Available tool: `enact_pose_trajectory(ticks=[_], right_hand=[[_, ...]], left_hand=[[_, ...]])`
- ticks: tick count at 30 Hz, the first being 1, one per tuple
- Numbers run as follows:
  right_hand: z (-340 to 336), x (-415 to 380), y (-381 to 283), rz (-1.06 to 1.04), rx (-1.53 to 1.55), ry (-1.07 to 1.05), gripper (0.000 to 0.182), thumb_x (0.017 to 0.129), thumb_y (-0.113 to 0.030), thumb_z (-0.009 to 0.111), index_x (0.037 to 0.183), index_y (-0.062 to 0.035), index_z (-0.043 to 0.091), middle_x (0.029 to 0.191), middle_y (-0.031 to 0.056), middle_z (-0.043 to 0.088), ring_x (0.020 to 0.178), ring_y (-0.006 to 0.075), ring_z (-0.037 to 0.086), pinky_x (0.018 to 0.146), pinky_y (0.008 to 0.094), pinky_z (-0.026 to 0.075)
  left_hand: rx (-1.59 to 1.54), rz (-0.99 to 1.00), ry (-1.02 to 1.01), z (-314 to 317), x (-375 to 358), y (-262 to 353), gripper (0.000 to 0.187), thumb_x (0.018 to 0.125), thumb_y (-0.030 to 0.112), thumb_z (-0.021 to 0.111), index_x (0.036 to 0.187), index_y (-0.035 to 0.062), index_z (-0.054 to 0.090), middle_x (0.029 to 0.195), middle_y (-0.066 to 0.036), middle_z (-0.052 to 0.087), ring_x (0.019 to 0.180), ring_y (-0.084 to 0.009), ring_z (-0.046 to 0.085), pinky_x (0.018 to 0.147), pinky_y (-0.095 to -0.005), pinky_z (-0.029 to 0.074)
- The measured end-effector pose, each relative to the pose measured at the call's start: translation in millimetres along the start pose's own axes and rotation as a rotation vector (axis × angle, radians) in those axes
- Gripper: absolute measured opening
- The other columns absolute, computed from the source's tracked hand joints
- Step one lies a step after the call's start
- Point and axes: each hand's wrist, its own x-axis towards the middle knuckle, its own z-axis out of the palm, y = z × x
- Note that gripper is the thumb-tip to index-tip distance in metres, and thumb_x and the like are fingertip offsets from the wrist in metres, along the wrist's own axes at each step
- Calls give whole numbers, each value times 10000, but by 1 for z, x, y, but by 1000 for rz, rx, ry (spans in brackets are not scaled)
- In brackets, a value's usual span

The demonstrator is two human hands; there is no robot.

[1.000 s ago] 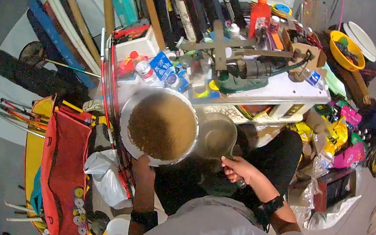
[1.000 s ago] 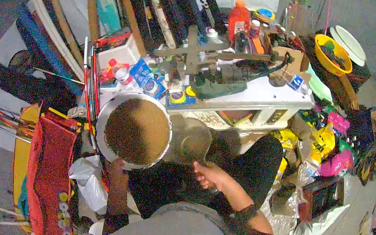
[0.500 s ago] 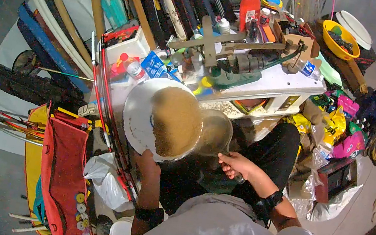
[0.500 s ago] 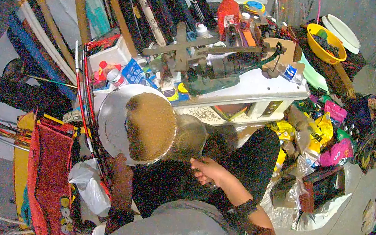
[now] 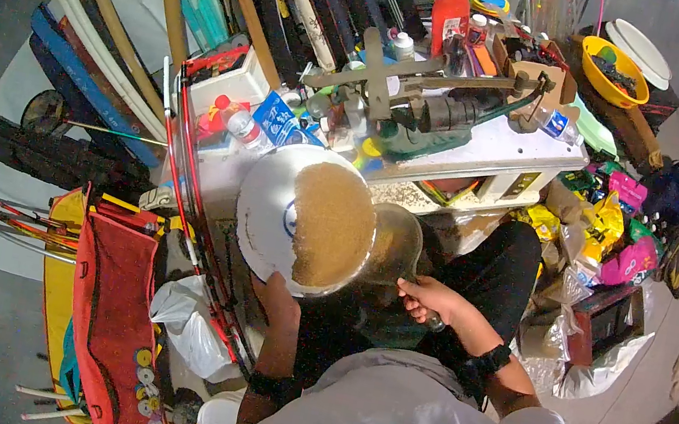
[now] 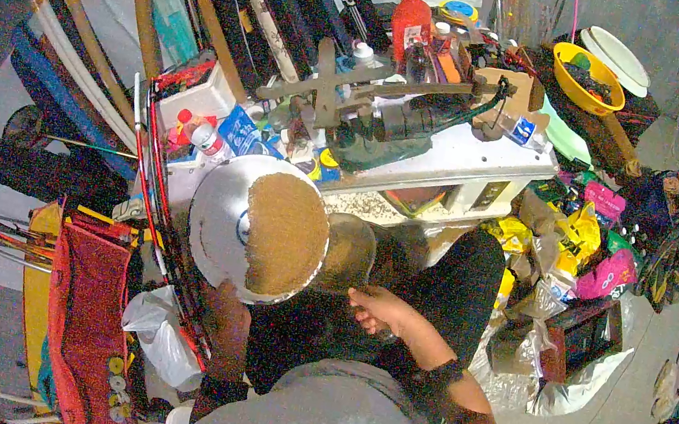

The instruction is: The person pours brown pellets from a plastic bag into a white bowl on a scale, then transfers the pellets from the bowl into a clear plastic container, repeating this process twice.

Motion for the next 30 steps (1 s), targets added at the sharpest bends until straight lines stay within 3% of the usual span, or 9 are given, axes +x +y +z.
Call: enact_pose_trajectory(ticks=[1, 3, 9, 16, 18, 20, 22, 25, 30], right_hand=[[-2, 0, 1, 0, -1, 2, 330, 896, -406, 522, 864, -81, 477, 559, -33, 402, 430, 84, 334, 396, 247, 321], [-4, 0, 3, 15, 9, -25, 336, 896, -411, 518, 865, -79, 476, 561, -31, 408, 432, 87, 342, 399, 253, 332], [-4, 1, 4, 21, -33, 12, 343, 893, -420, 520, 852, -81, 484, 557, -33, 406, 430, 85, 347, 389, 248, 323], [2, -5, 1, -22, -9, 26, 330, 892, -386, 542, 813, -76, 464, 540, -41, 363, 421, 66, 293, 394, 232, 278], [-9, 10, 13, -10, -62, 42, 378, 875, -432, 544, 885, -57, 494, 599, -1, 441, 425, 97, 375, 385, 248, 353], [-8, 4, 8, -3, -69, 36, 406, 863, -444, 559, 908, -46, 493, 618, 14, 454, 429, 100, 384, 387, 253, 362], [-8, 7, 10, -7, -69, 23, 422, 859, -457, 559, 915, -44, 490, 621, 16, 456, 428, 100, 383, 389, 253, 364], [-11, 11, 12, 0, -96, 35, 405, 860, -464, 554, 884, -64, 491, 599, -2, 444, 428, 94, 377, 391, 245, 353], [-6, 1, 4, -12, -84, -3, 350, 872, -453, 542, 815, -115, 472, 550, -42, 393, 421, 79, 341, 387, 235, 314]], left_hand=[[-2, -1, -1, 7, -4, 16, 686, 679, -22, 419, 1347, -13, 263, 1317, -200, 373, 1183, -341, 421, 1020, -441, 332], [-481, -133, 168, 27, -16, 63, 688, 675, -29, 405, 1347, -23, 261, 1323, -203, 370, 1192, -343, 413, 1029, -443, 320], [-516, -155, 51, 16, 13, -26, 664, 690, 11, 405, 1341, -26, 277, 1323, -209, 370, 1197, -349, 412, 1024, -431, 330], [-555, -157, 71, 17, 8, -19, 658, 689, 40, 410, 1332, -28, 293, 1311, -219, 378, 1183, -350, 422, 1000, -431, 361], [-132, -43, -21, 6, 14, -42, 657, 691, 49, 404, 1333, -28, 286, 1312, -222, 373, 1176, -356, 426, 999, -437, 365], [-366, -211, 4, 15, 9, -14, 657, 696, 60, 398, 1335, -30, 275, 1308, -227, 370, 1171, -363, 427, 998, -442, 364], [-470, -71, 31, 15, 17, -34, 659, 695, 59, 397, 1335, -35, 267, 1304, -228, 369, 1168, -361, 428, 996, -443, 363], [-471, -7, 63, 27, -3, 37, 655, 693, 48, 404, 1329, -41, 273, 1301, -230, 373, 1166, -358, 428, 995, -441, 362], [-444, 0, 90, 29, 1, 36, 653, 694, 33, 403, 1328, -49, 271, 1298, -233, 374, 1161, -355, 432, 994, -432, 360]])
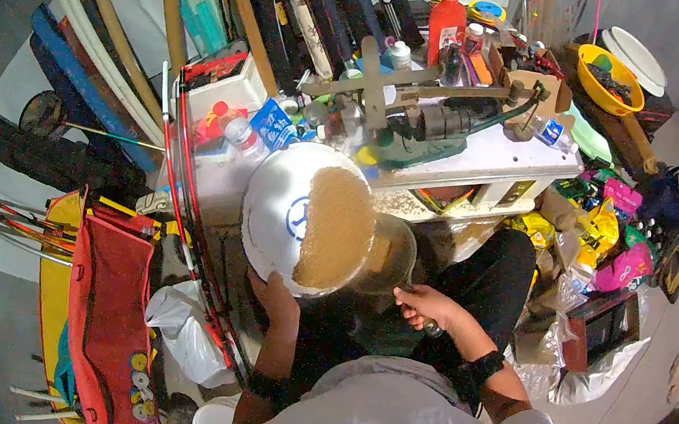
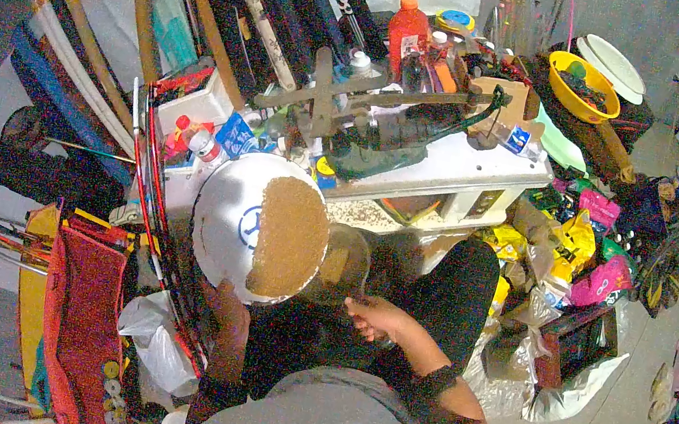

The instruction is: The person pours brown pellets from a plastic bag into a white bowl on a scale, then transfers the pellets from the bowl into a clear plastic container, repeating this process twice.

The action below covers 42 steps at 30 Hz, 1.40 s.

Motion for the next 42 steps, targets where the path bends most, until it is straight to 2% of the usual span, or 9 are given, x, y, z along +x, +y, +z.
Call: enact_pose_trajectory(ticks=[5, 7, 10, 14, 32, 35, 38, 40, 42], right_hand=[[-4, 2, 3, -5, 0, -28, 343, 884, -440, 528, 796, -113, 471, 545, -43, 373, 420, 79, 327, 389, 236, 307], [-4, 1, 2, -7, 4, -30, 342, 884, -436, 530, 793, -111, 471, 546, -43, 371, 421, 80, 331, 388, 236, 306], [-3, -2, 2, -25, 13, -24, 342, 884, -432, 531, 785, -112, 468, 546, -44, 371, 422, 81, 339, 385, 237, 306], [0, -7, -4, -37, -15, 39, 361, 881, -418, 547, 814, -74, 460, 544, -32, 366, 420, 79, 335, 393, 242, 312], [-13, -3, -8, -9, -97, 42, 371, 889, -438, 521, 825, -76, 471, 560, -28, 386, 429, 73, 349, 394, 237, 326], [-17, 2, -5, -5, -88, 34, 368, 890, -432, 522, 813, -76, 469, 550, -31, 379, 426, 72, 338, 392, 233, 314], [-19, 2, -6, -2, -39, 29, 365, 892, -431, 520, 804, -81, 464, 543, -37, 366, 426, 72, 323, 393, 227, 301], [-23, 4, -6, 9, -70, 61, 361, 893, -432, 518, 809, -86, 459, 542, -42, 355, 428, 73, 313, 398, 224, 295], [-26, 9, -1, 3, -62, 12, 368, 878, -448, 532, 844, -84, 491, 546, -34, 400, 438, 79, 374, 390, 233, 339]], left_hand=[[69, -78, 64, -16, 15, -32, 643, 694, 17, 394, 1322, -59, 279, 1296, -230, 378, 1161, -347, 434, 995, -419, 356], [-85, -120, 48, -13, 15, -32, 637, 695, 11, 386, 1319, -60, 284, 1299, -230, 378, 1163, -347, 434, 997, -422, 353], [-16, 21, 56, 12, 3, 0, 636, 697, 11, 377, 1322, -59, 281, 1299, -237, 376, 1166, -349, 432, 996, -425, 353], [63, -1, 71, 12, 2, 5, 627, 708, 12, 371, 1324, -60, 278, 1299, -243, 374, 1167, -350, 431, 994, -427, 355], [57, -3, 35, 6, 17, -22, 642, 756, 50, 388, 1359, -60, 196, 1318, -270, 336, 1190, -361, 412, 1010, -435, 336], [181, -14, 73, 4, 15, -18, 644, 759, 64, 397, 1356, -67, 195, 1321, -268, 334, 1183, -362, 416, 1004, -425, 340], [96, 78, 126, 16, 16, -11, 622, 757, 61, 400, 1338, -80, 230, 1293, -270, 367, 1165, -353, 432, 986, -412, 352], [160, 130, 15, 5, 27, -16, 596, 751, 62, 408, 1312, -86, 275, 1257, -267, 406, 1142, -346, 452, 970, -406, 363], [204, 159, 59, 5, 29, -22, 561, 738, 61, 413, 1274, -84, 332, 1218, -258, 439, 1101, -337, 479, 955, -408, 375]])
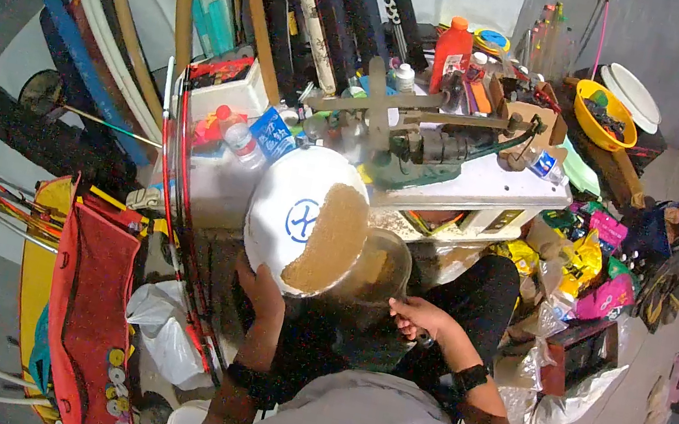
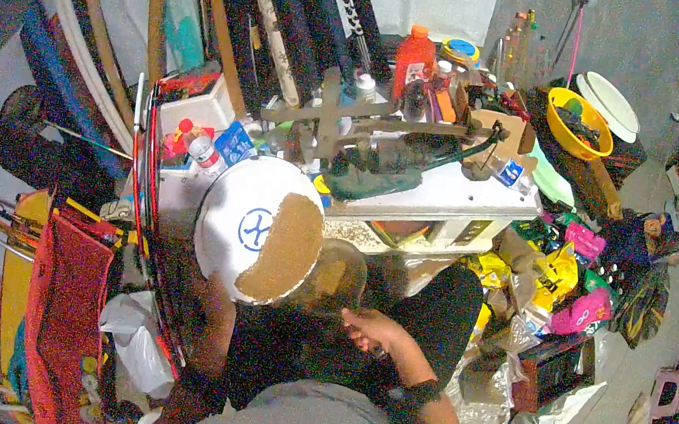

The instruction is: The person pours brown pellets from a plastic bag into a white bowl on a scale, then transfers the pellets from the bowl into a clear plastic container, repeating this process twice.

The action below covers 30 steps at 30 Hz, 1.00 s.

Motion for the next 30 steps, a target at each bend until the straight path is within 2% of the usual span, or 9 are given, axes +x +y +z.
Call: enact_pose_trajectory(ticks=[2, 3, 8, 17, 23, 25, 26, 28, 30], right_hand=[[4, -3, -5, 6, -2, -11, 363, 878, -444, 535, 842, -85, 495, 545, -39, 393, 446, 79, 368, 393, 236, 330], [4, -4, -6, 15, 14, -4, 359, 877, -441, 537, 840, -86, 496, 544, -39, 391, 441, 78, 360, 389, 237, 324], [7, -6, -11, -1, -1, 40, 343, 896, -406, 524, 818, -78, 466, 539, -39, 366, 426, 73, 341, 382, 236, 289], [-2, -13, -25, 44, 32, 13, 340, 898, -406, 521, 828, -79, 462, 529, -44, 371, 404, 70, 336, 378, 228, 280], [4, -11, -22, 12, -34, 72, 328, 907, -396, 508, 828, -81, 462, 529, -44, 367, 407, 71, 333, 379, 224, 267], [5, -8, -19, 21, -13, 58, 327, 909, -395, 504, 829, -81, 463, 529, -44, 366, 407, 70, 330, 381, 226, 268], [5, -6, -16, 27, 9, 43, 326, 911, -394, 500, 831, -81, 464, 528, -44, 365, 407, 70, 327, 384, 227, 269], [7, -3, -10, 25, 18, 27, 324, 913, -394, 497, 833, -82, 465, 529, -45, 364, 405, 68, 324, 385, 230, 273], [10, -2, -6, 21, 28, 12, 322, 914, -394, 494, 834, -84, 465, 530, -45, 364, 404, 66, 322, 386, 233, 278]], left_hand=[[206, 129, 9, -2, 7, -8, 530, 721, 48, 408, 1235, -77, 379, 1177, -230, 470, 1046, -322, 507, 934, -396, 389], [-27, -27, 37, 4, 7, -7, 510, 704, 22, 397, 1205, -71, 407, 1130, -203, 492, 1003, -304, 519, 911, -385, 398], [-117, -56, 55, 15, 6, -3, 479, 688, -8, 389, 1162, -67, 433, 1087, -168, 508, 988, -283, 519, 891, -365, 402], [-125, -19, -132, 14, 35, -34, 397, 795, 0, 387, 1176, -60, 481, 1083, -132, 547, 1009, -222, 515, 885, -334, 395], [-296, -82, -175, 19, 37, -46, 558, 644, -7, 405, 1197, -60, 461, 1126, -153, 543, 1034, -272, 551, 879, -373, 464], [-203, -122, -155, 19, 31, -43, 365, 875, 2, 354, 1221, -32, 466, 1188, -120, 525, 1083, -195, 497, 912, -307, 393], [-204, -122, -154, 21, 25, -29, 365, 875, 2, 354, 1221, -32, 466, 1188, -120, 525, 1083, -195, 497, 912, -307, 393], [-252, -220, -107, 24, 14, -4, 610, 666, -49, 381, 1274, -12, 390, 1203, -154, 491, 1116, -283, 490, 950, -397, 406], [-239, -214, -102, 23, 9, -4, 622, 673, -57, 379, 1292, 1, 366, 1222, -148, 475, 1135, -279, 473, 967, -402, 388]])
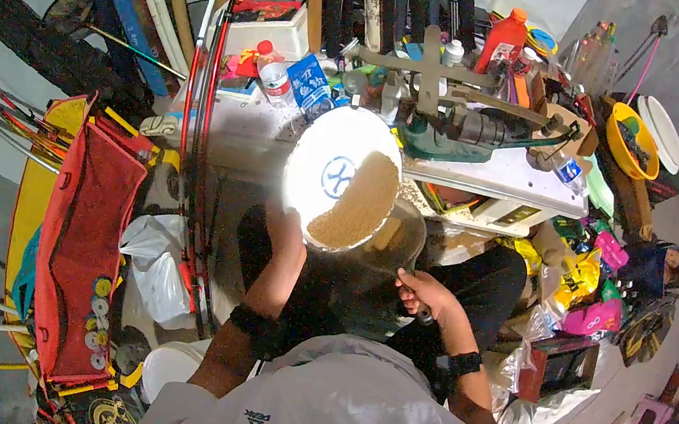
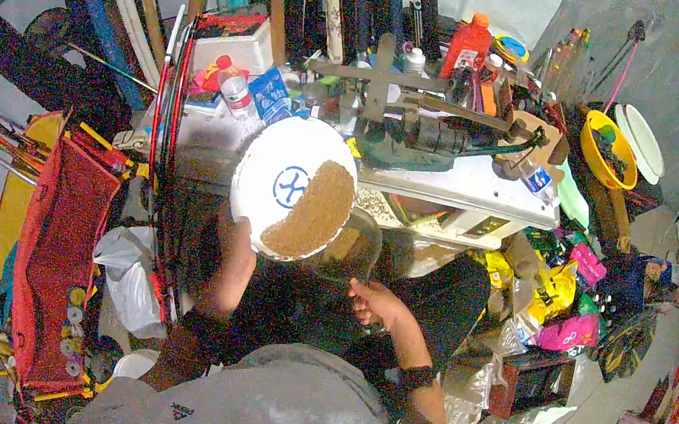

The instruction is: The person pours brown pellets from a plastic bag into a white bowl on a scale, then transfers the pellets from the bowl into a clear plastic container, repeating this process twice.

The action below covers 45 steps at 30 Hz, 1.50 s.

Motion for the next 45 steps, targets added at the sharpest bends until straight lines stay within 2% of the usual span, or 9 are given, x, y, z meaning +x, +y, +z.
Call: enact_pose_trajectory(ticks=[5, 7, 14, 23, 26, 29, 34, 40, 45], right_hand=[[7, -1, 2, 10, 62, -33, 335, 904, -407, 508, 831, -83, 467, 540, -52, 373, 401, 60, 324, 384, 236, 282], [10, -2, 1, 19, 65, -39, 335, 903, -408, 511, 828, -84, 466, 540, -53, 372, 401, 59, 325, 384, 235, 283], [20, -17, -10, 1, 53, -7, 302, 919, -381, 491, 813, -100, 459, 535, -55, 357, 411, 65, 335, 385, 235, 279], [17, -19, -10, -26, 7, 11, 342, 897, -429, 512, 843, -93, 474, 547, -46, 369, 436, 78, 343, 383, 235, 269], [17, -16, -8, -22, 18, 8, 346, 896, -431, 511, 840, -92, 473, 546, -44, 373, 430, 80, 343, 375, 237, 268], [18, -16, -8, -19, 9, 18, 333, 904, -418, 502, 821, -97, 474, 532, -46, 369, 412, 76, 343, 373, 233, 278], [18, -19, -10, -25, -9, 39, 327, 911, -411, 493, 806, -101, 478, 508, -49, 354, 391, 72, 338, 375, 225, 284], [11, -17, -6, -37, 16, 34, 362, 881, -441, 534, 855, -84, 484, 531, -35, 365, 408, 87, 337, 374, 234, 266], [12, -25, -12, -83, -40, 35, 377, 873, -465, 533, 856, -92, 482, 542, -37, 364, 429, 86, 352, 384, 232, 286]], left_hand=[[-3, 35, -5, 0, -15, 4, 631, 688, -72, 376, 1311, 19, 331, 1242, -135, 458, 1159, -278, 448, 990, -411, 358], [-176, 15, 48, 4, -24, 8, 463, 758, -79, 349, 1211, -23, 427, 1171, -114, 476, 1107, -209, 450, 956, -332, 340], [-45, 70, 29, -6, -23, -2, 490, 722, -77, 374, 1209, -30, 409, 1148, -107, 466, 1075, -205, 442, 949, -321, 325], [-11, 121, 42, -1, -24, 1, 552, 726, -77, 390, 1274, -37, 352, 1263, -150, 419, 1195, -236, 377, 1024, -345, 249], [-1, 110, 65, -2, -23, 2, 542, 731, -78, 398, 1271, -37, 368, 1271, -150, 423, 1199, -246, 382, 1024, -345, 253], [108, 242, -9, -1, -22, 10, 501, 728, -71, 410, 1227, -34, 417, 1214, -140, 459, 1164, -252, 411, 1010, -344, 271], [337, 369, 38, 9, -31, 28, 377, 718, -63, 427, 1087, -13, 483, 1026, -122, 494, 996, -242, 477, 907, -340, 356], [519, 500, -14, 22, -48, 64, 239, 766, -37, 475, 1001, 1, 503, 948, -120, 505, 905, -248, 500, 839, -338, 389], [607, 650, -167, 23, -54, 84, 217, 787, -19, 527, 1002, 14, 513, 993, -146, 558, 1007, -292, 536, 890, -358, 390]])
